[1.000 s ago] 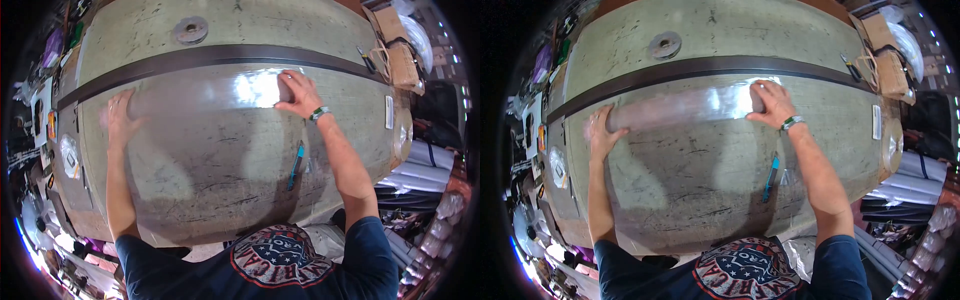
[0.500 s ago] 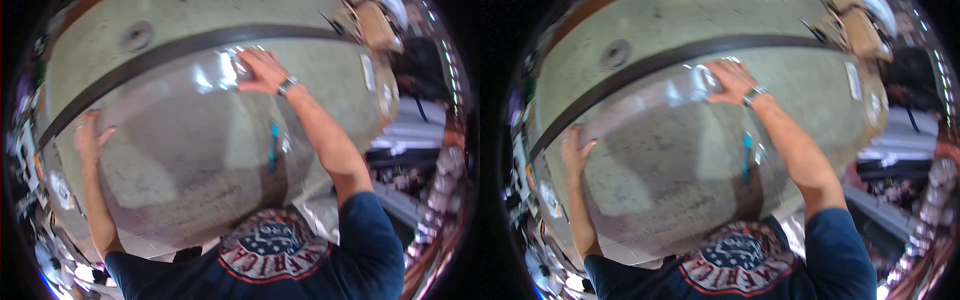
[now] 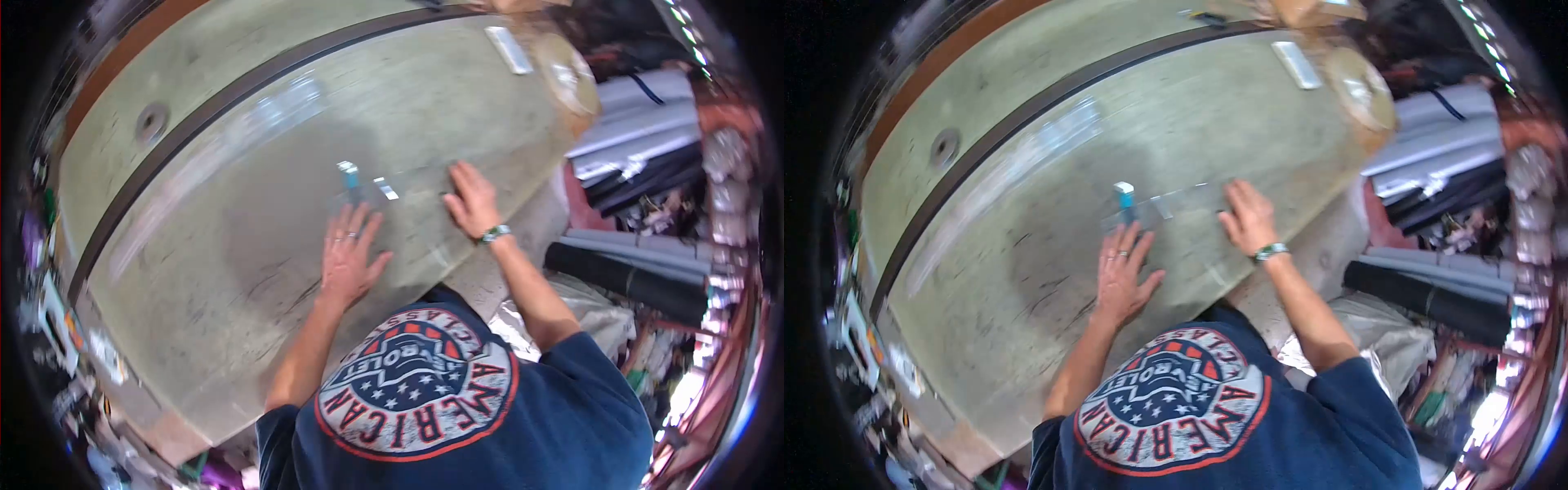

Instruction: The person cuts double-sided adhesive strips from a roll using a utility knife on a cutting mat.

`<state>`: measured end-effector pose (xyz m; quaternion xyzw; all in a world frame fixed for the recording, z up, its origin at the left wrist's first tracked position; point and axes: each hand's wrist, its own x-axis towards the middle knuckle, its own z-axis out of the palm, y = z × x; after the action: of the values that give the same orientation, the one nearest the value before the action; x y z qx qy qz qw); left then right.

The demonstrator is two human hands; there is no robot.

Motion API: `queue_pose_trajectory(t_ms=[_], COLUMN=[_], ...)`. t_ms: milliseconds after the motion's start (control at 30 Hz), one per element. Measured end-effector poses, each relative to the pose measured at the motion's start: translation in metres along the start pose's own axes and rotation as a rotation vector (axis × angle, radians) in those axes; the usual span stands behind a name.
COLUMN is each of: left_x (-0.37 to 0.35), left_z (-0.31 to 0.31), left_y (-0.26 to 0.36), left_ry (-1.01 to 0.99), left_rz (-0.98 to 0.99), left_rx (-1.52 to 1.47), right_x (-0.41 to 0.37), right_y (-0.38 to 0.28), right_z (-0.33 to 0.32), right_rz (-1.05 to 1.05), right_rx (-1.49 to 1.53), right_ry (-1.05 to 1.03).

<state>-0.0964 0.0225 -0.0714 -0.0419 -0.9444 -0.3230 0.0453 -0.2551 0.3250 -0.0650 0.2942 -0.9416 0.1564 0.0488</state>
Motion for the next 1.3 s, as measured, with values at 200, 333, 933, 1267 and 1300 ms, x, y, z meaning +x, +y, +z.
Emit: queue_pose_trajectory(t_ms=[200, 333, 933, 1267, 1300], left_x=[0.028, 0.033, 0.233, 0.351, 0.366], left_z=[0.002, -0.016, 0.205, 0.284, 0.288], left_y=[-0.008, -0.034, 0.248, 0.314, 0.323], left_ry=[-0.015, 0.021, 0.054, 0.048, 0.055], left_rz=[-0.112, -0.113, 0.014, 0.17, 0.175], left_rx=[0.309, 0.339, 0.039, -0.204, -0.219], right_x=[-0.032, -0.046, -0.035, -0.018, -0.02], right_y=[0.015, 0.023, 0.251, 0.382, 0.406], right_z=[0.013, 0.013, -0.122, -0.209, -0.214], right_rz=[0.053, -0.008, 0.004, 0.372, 0.385], right_rx=[-0.082, -0.036, 0.667, 0.544, 0.501], right_ry=[-0.205, -0.189, -0.244, 0.23, 0.277])
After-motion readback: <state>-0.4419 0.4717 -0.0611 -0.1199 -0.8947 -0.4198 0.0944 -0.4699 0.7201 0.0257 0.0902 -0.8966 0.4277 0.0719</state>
